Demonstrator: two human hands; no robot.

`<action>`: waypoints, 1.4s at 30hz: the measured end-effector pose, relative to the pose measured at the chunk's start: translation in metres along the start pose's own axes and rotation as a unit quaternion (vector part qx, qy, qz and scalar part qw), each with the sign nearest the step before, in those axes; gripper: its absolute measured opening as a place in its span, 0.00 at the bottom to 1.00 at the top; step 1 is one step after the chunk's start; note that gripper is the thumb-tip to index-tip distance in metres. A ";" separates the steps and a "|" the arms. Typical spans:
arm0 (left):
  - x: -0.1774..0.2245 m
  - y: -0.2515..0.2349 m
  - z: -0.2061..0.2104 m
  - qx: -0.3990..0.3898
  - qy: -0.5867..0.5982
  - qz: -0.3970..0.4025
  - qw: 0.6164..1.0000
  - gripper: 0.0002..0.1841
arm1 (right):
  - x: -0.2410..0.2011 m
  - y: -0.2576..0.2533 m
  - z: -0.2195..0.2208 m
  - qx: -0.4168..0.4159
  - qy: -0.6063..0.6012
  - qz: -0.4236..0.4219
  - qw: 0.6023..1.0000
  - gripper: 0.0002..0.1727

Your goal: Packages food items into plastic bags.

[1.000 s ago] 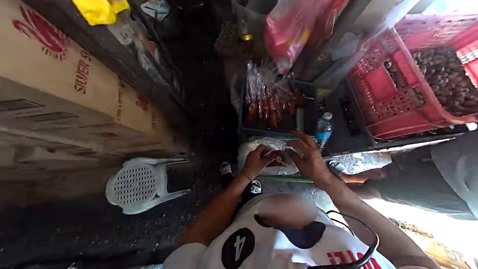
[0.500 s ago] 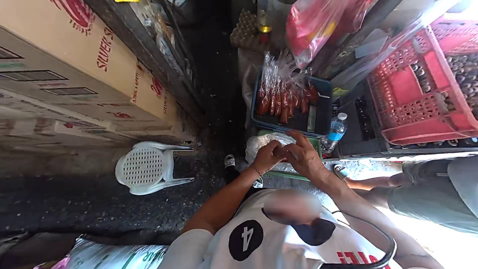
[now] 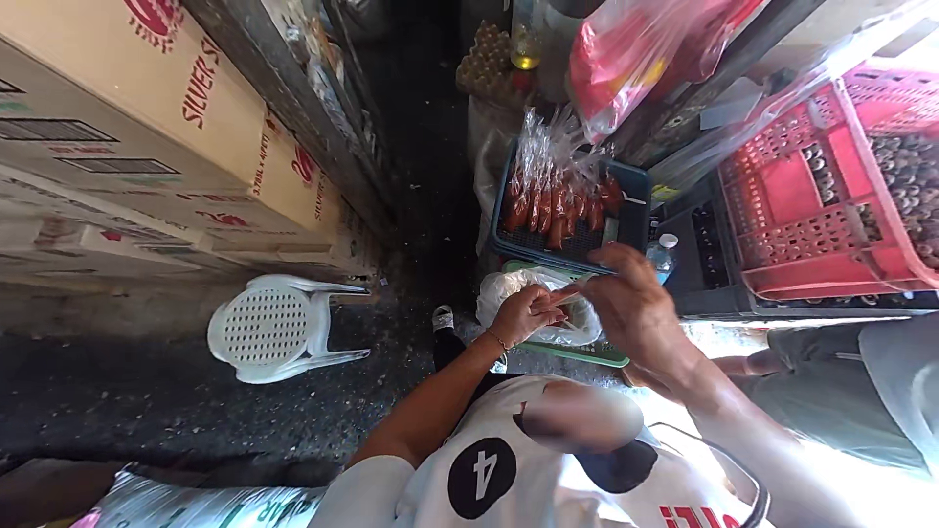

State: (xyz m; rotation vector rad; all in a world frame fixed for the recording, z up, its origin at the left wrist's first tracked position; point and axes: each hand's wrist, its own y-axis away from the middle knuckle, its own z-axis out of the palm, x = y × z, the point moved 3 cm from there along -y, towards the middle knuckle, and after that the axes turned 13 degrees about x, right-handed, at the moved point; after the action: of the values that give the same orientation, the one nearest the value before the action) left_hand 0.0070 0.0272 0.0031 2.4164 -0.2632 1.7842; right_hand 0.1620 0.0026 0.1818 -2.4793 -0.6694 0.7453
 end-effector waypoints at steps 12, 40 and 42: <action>-0.010 0.006 0.002 -0.033 0.015 -0.002 0.999 0.29 | -0.009 0.021 0.009 -0.009 0.028 -0.020 0.999 0.11; -0.010 0.037 0.006 -0.089 0.013 -0.017 0.996 0.21 | 0.042 -0.012 -0.013 -0.013 -0.046 0.072 0.996 0.27; -0.017 0.044 0.001 -0.079 0.012 -0.036 0.996 0.22 | 0.039 -0.030 -0.016 -0.034 -0.014 0.019 0.999 0.30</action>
State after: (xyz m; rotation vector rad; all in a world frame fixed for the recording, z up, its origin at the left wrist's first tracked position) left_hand -0.0064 -0.0146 -0.0130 2.2661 -0.2991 1.6937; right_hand 0.1909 0.0432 0.1954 -2.5532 -0.6695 0.7858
